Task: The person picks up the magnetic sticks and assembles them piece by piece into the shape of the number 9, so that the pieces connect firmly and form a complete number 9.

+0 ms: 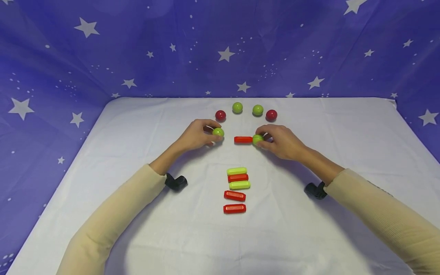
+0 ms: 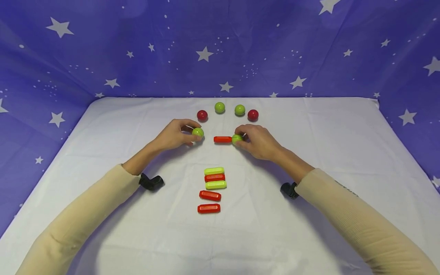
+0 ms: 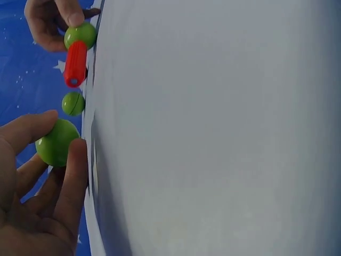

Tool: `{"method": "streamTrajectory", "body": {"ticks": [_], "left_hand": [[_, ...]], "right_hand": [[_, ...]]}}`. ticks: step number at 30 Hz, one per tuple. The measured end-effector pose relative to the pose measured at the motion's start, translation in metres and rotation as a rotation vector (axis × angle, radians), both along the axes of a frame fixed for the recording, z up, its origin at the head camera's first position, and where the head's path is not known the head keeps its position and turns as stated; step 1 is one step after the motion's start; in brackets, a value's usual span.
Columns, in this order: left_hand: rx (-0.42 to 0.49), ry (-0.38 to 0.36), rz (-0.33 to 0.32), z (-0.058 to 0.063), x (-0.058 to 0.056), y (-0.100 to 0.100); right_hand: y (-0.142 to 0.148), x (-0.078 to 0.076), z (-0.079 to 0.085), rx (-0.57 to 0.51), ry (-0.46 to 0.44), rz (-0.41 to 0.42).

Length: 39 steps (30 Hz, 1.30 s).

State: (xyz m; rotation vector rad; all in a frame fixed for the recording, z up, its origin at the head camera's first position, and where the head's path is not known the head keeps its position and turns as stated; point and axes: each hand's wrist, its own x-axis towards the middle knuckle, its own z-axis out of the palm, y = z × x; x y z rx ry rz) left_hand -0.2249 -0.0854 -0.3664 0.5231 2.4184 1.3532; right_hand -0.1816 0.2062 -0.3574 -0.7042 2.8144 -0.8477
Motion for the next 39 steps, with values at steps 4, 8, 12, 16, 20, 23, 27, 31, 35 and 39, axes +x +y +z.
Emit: {"method": "streamTrajectory", "body": {"ticks": [4,8,12,16,20,23,27,31,35,39], "left_hand": [[-0.002,0.021,-0.026,0.0,0.004,0.005],[-0.018,0.052,-0.04,0.0,0.006,0.009],[-0.018,0.055,-0.052,0.0,0.008,0.013],[-0.004,0.053,-0.069,-0.001,0.009,0.018],[0.003,0.053,-0.085,-0.002,0.009,0.022],[-0.002,0.052,-0.091,-0.003,0.009,0.023],[-0.019,0.057,-0.088,-0.003,0.008,0.024],[-0.03,0.063,-0.086,-0.003,0.008,0.024],[-0.025,0.063,-0.09,-0.003,0.008,0.025],[-0.023,0.062,-0.092,-0.003,0.008,0.025]], "right_hand": [[0.0,0.0,0.0,0.0,0.0,0.001],[0.001,0.0,0.0,0.001,-0.001,0.0],[0.001,0.001,0.0,0.001,-0.003,-0.001],[0.001,0.001,0.0,0.002,0.001,-0.004],[0.0,0.001,0.0,0.002,0.004,-0.009],[0.0,0.001,0.001,0.003,0.004,-0.01],[-0.001,0.001,0.0,0.01,0.004,-0.01],[-0.001,0.001,0.0,0.021,0.002,-0.01],[-0.001,0.001,0.0,0.02,0.005,-0.013],[0.0,0.001,0.0,0.015,0.007,-0.008]]}}
